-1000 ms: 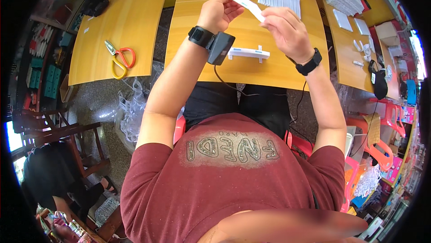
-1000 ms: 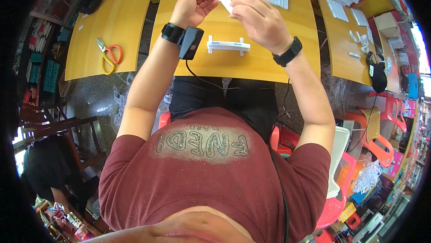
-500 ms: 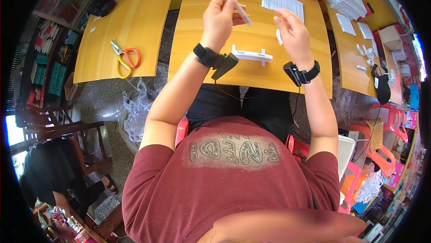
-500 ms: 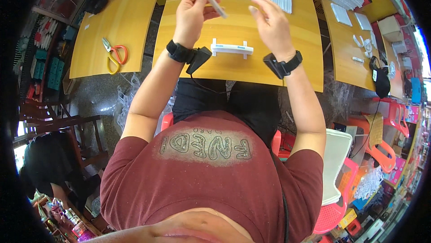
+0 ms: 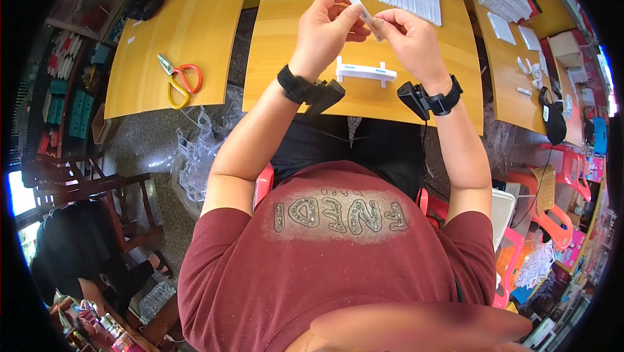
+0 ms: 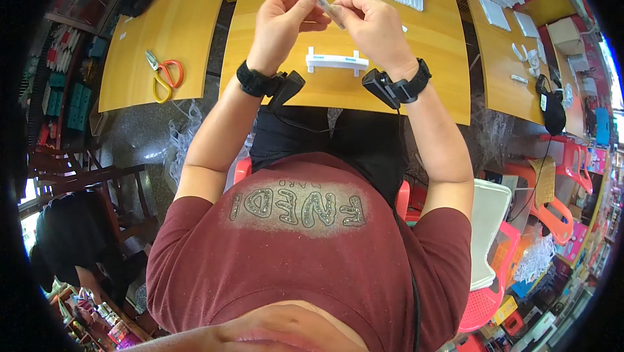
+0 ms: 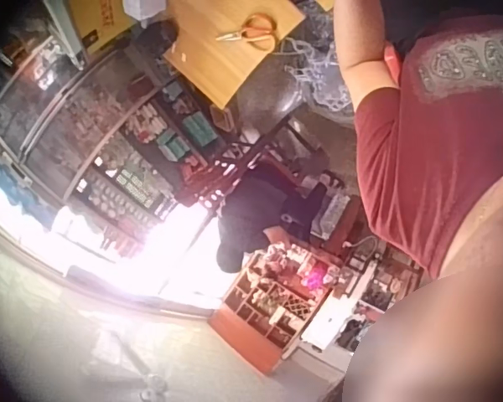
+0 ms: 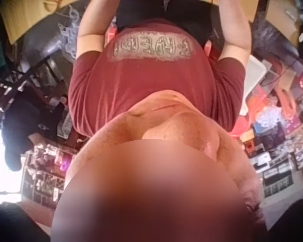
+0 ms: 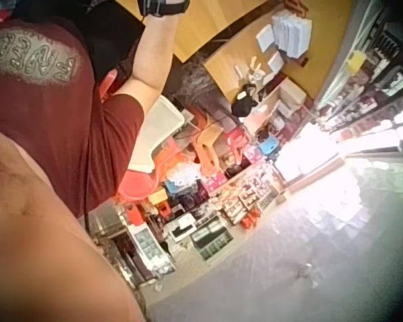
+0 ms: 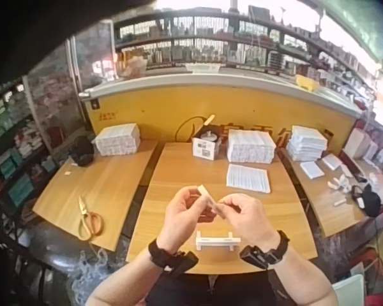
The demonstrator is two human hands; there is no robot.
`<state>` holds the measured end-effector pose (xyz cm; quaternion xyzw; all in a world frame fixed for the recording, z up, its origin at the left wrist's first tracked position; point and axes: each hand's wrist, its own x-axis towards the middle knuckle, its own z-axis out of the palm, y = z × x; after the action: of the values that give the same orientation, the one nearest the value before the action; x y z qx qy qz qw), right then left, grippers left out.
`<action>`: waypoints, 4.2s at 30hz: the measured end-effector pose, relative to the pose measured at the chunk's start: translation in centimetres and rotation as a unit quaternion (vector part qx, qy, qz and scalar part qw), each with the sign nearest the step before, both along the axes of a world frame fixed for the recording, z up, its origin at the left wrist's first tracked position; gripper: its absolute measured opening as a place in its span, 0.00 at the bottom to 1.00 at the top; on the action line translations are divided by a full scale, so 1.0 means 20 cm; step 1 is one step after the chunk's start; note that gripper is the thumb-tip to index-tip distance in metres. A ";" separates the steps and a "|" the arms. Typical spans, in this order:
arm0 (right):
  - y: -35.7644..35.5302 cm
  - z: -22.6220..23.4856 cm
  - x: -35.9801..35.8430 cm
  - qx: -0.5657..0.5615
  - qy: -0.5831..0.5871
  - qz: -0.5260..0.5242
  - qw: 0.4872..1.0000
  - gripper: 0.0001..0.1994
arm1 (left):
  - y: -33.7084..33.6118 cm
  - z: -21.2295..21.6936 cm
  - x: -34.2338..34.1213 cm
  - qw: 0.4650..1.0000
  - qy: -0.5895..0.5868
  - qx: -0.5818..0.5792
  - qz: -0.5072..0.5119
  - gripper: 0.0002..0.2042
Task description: Assembling and folding small white paper strips with adhesive backing at a workbench.
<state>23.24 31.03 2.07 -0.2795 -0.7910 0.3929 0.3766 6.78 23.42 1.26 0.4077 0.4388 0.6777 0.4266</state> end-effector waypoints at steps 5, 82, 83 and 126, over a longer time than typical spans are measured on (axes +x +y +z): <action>-0.04 0.02 -0.01 -0.119 0.074 0.016 0.990 0.08 | -0.01 -0.06 0.00 0.984 0.162 0.041 -0.068 0.15; 0.07 -0.10 0.29 -0.284 -0.268 0.044 0.920 0.09 | -0.29 -0.47 -0.02 0.867 0.481 0.006 0.133 0.07; 0.07 -0.10 0.29 -0.295 -0.257 0.048 0.919 0.08 | -0.30 -0.47 -0.02 0.867 0.481 0.007 0.130 0.07; -0.03 -0.04 0.04 0.020 0.013 0.108 0.994 0.06 | -0.03 -0.06 -0.06 0.995 -0.029 -0.062 -0.078 0.12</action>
<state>23.94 30.46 1.35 -0.1803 -0.8191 0.4192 0.3476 5.68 22.80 0.13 0.3933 0.4343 0.6257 0.5151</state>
